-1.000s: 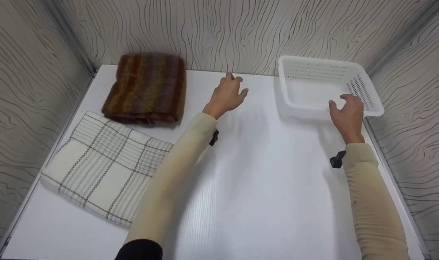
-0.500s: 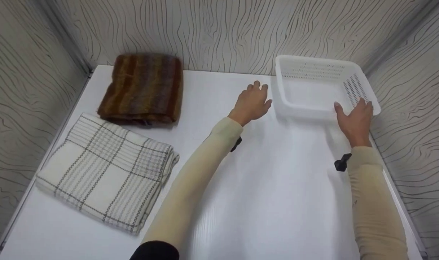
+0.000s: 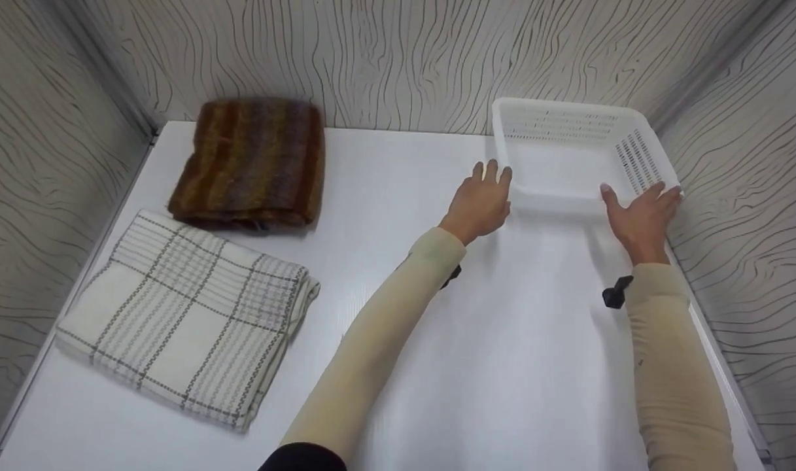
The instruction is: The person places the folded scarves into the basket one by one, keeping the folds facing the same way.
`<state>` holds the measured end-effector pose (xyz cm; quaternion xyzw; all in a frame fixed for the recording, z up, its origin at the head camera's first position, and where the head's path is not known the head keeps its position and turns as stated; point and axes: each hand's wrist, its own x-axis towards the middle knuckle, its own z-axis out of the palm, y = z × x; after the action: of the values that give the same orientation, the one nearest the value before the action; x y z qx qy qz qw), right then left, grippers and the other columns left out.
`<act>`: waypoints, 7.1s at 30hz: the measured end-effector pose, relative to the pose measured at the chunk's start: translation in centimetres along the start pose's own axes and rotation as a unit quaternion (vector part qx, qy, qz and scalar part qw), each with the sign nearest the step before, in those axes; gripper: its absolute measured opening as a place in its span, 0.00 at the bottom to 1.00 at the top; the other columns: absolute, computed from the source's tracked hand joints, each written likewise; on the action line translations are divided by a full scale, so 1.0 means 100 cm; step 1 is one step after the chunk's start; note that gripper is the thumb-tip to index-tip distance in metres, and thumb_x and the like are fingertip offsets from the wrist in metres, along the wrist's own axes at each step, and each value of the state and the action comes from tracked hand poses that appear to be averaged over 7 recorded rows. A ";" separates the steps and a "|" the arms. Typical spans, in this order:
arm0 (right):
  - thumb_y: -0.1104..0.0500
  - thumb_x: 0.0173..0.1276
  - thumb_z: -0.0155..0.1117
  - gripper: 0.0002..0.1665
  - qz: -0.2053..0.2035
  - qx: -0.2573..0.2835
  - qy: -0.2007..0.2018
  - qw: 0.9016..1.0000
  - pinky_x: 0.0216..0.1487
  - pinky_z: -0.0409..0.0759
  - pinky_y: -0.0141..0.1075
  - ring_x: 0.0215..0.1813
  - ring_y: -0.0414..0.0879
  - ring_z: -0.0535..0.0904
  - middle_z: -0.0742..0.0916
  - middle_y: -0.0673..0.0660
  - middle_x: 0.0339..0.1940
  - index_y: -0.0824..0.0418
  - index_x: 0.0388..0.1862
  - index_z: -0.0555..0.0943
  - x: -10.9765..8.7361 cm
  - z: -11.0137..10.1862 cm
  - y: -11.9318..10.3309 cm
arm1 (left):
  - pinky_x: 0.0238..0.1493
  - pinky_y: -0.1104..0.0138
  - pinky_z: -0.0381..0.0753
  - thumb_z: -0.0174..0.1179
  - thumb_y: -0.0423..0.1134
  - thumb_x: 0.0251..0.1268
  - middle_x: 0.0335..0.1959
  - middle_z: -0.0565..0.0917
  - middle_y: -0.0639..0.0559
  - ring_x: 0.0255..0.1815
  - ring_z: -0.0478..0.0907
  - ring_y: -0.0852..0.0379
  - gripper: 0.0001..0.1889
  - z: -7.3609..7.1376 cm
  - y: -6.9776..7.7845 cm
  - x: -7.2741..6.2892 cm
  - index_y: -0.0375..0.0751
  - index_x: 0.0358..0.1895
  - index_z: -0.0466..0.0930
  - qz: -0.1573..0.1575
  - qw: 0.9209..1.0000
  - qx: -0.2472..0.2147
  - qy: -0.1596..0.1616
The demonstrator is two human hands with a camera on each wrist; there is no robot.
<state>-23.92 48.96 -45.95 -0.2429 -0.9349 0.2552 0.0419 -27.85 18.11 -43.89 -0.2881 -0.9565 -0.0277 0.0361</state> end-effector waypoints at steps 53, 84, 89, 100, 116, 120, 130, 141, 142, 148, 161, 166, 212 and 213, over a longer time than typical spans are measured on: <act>0.18 0.74 0.34 0.75 -0.077 -0.097 -0.050 0.991 0.79 0.39 0.77 0.82 0.86 0.36 0.43 0.92 0.78 0.91 0.76 0.43 -0.059 0.016 -0.043 | 0.64 0.62 0.85 0.51 0.45 0.84 0.80 0.69 0.42 0.81 0.69 0.50 0.28 0.000 -0.050 -0.064 0.38 0.79 0.65 0.083 0.996 0.014 -0.021; 0.71 0.76 0.34 0.35 -0.129 -0.021 0.019 0.991 0.81 0.59 0.65 0.80 0.77 0.59 0.63 0.82 0.79 0.81 0.80 0.54 0.005 0.001 -0.014 | 0.83 0.64 0.62 0.49 0.47 0.85 0.82 0.64 0.39 0.86 0.59 0.47 0.32 0.020 -0.038 0.002 0.30 0.81 0.59 -0.123 0.987 -0.096 0.029; 0.72 0.74 0.35 0.34 -0.130 -0.031 0.014 0.991 0.78 0.63 0.66 0.79 0.78 0.61 0.64 0.82 0.78 0.82 0.78 0.58 0.003 0.006 -0.023 | 0.84 0.63 0.61 0.48 0.48 0.85 0.83 0.63 0.39 0.87 0.58 0.46 0.33 0.024 -0.050 -0.003 0.30 0.81 0.58 -0.121 0.989 -0.085 0.029; 0.72 0.75 0.36 0.31 -0.179 -0.042 0.022 0.983 0.69 0.73 0.69 0.74 0.82 0.65 0.64 0.85 0.77 0.85 0.75 0.61 -0.010 0.021 -0.044 | 0.83 0.63 0.62 0.46 0.46 0.86 0.83 0.62 0.38 0.86 0.58 0.45 0.32 0.028 -0.082 -0.017 0.28 0.81 0.58 -0.110 0.991 -0.067 0.035; 0.69 0.78 0.41 0.28 -0.197 -0.025 0.027 0.980 0.73 0.71 0.66 0.76 0.78 0.66 0.69 0.84 0.74 0.83 0.72 0.67 -0.025 0.038 -0.074 | 0.80 0.61 0.68 0.46 0.46 0.86 0.84 0.61 0.40 0.87 0.57 0.47 0.31 0.027 -0.127 -0.037 0.30 0.81 0.59 -0.127 0.985 -0.112 0.039; 0.69 0.78 0.42 0.28 -0.209 -0.025 0.033 0.977 0.69 0.75 0.67 0.74 0.78 0.68 0.71 0.84 0.73 0.83 0.71 0.69 -0.026 0.043 -0.082 | 0.77 0.61 0.73 0.47 0.45 0.85 0.83 0.62 0.38 0.86 0.59 0.47 0.31 0.023 -0.136 -0.041 0.30 0.80 0.60 -0.128 0.986 -0.102 0.038; 0.69 0.78 0.45 0.26 -0.247 -0.013 0.045 0.968 0.62 0.80 0.65 0.72 0.78 0.71 0.73 0.84 0.70 0.84 0.68 0.72 -0.032 0.056 -0.101 | 0.74 0.61 0.76 0.49 0.41 0.83 0.81 0.65 0.36 0.84 0.63 0.45 0.30 0.015 -0.160 -0.059 0.26 0.79 0.62 -0.124 0.986 -0.100 0.039; 0.64 0.81 0.47 0.27 -0.255 -0.035 0.024 0.966 0.72 0.73 0.65 0.74 0.77 0.70 0.73 0.82 0.72 0.83 0.69 0.71 -0.038 0.066 -0.117 | 0.74 0.58 0.77 0.53 0.38 0.81 0.79 0.67 0.33 0.81 0.67 0.42 0.29 0.012 -0.185 -0.075 0.23 0.77 0.63 -0.115 0.984 -0.122 0.054; 0.63 0.81 0.47 0.27 -0.256 -0.035 0.025 0.966 0.72 0.73 0.65 0.74 0.77 0.70 0.73 0.82 0.72 0.83 0.69 0.71 -0.039 0.067 -0.118 | 0.75 0.58 0.76 0.52 0.38 0.81 0.79 0.66 0.33 0.81 0.66 0.42 0.29 0.012 -0.187 -0.076 0.23 0.77 0.63 -0.117 0.984 -0.123 0.052; 0.63 0.81 0.48 0.27 -0.262 -0.037 0.032 0.964 0.71 0.75 0.64 0.73 0.76 0.72 0.74 0.81 0.72 0.82 0.68 0.72 -0.041 0.075 -0.126 | 0.80 0.58 0.70 0.50 0.37 0.82 0.80 0.65 0.32 0.83 0.64 0.42 0.29 0.011 -0.197 -0.080 0.23 0.78 0.62 -0.121 0.981 -0.141 0.051; 0.62 0.82 0.49 0.27 -0.269 -0.032 0.047 0.962 0.71 0.76 0.63 0.73 0.75 0.73 0.75 0.80 0.71 0.82 0.68 0.73 -0.042 0.089 -0.137 | 0.78 0.58 0.73 0.49 0.36 0.82 0.78 0.67 0.34 0.80 0.69 0.43 0.28 0.012 -0.212 -0.084 0.23 0.77 0.63 -0.130 0.978 -0.151 0.064; 0.61 0.83 0.49 0.27 -0.268 -0.026 0.049 0.962 0.72 0.75 0.61 0.74 0.73 0.73 0.75 0.79 0.72 0.80 0.69 0.73 -0.041 0.094 -0.142 | 0.72 0.58 0.79 0.49 0.36 0.82 0.76 0.69 0.34 0.74 0.74 0.43 0.27 0.011 -0.217 -0.085 0.24 0.77 0.64 -0.130 0.980 -0.137 0.070; 0.54 0.85 0.47 0.32 -0.255 -0.011 0.003 0.967 0.80 0.65 0.62 0.80 0.72 0.65 0.70 0.78 0.78 0.79 0.74 0.68 -0.048 0.098 -0.154 | 0.75 0.55 0.76 0.51 0.35 0.80 0.75 0.70 0.33 0.76 0.68 0.42 0.24 -0.004 -0.220 -0.086 0.20 0.70 0.71 -0.212 0.950 -0.218 0.067; 0.53 0.86 0.47 0.33 -0.253 -0.008 0.000 0.968 0.81 0.65 0.62 0.81 0.72 0.65 0.69 0.78 0.78 0.78 0.75 0.67 -0.048 0.098 -0.154 | 0.76 0.55 0.75 0.52 0.35 0.80 0.75 0.70 0.33 0.77 0.68 0.42 0.24 -0.004 -0.220 -0.085 0.20 0.69 0.71 -0.215 0.950 -0.217 0.068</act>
<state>-28.36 30.63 -46.58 0.0010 -0.9679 0.2294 0.1027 -32.91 -4.94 -44.95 -0.0736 -0.9620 -0.2611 0.0314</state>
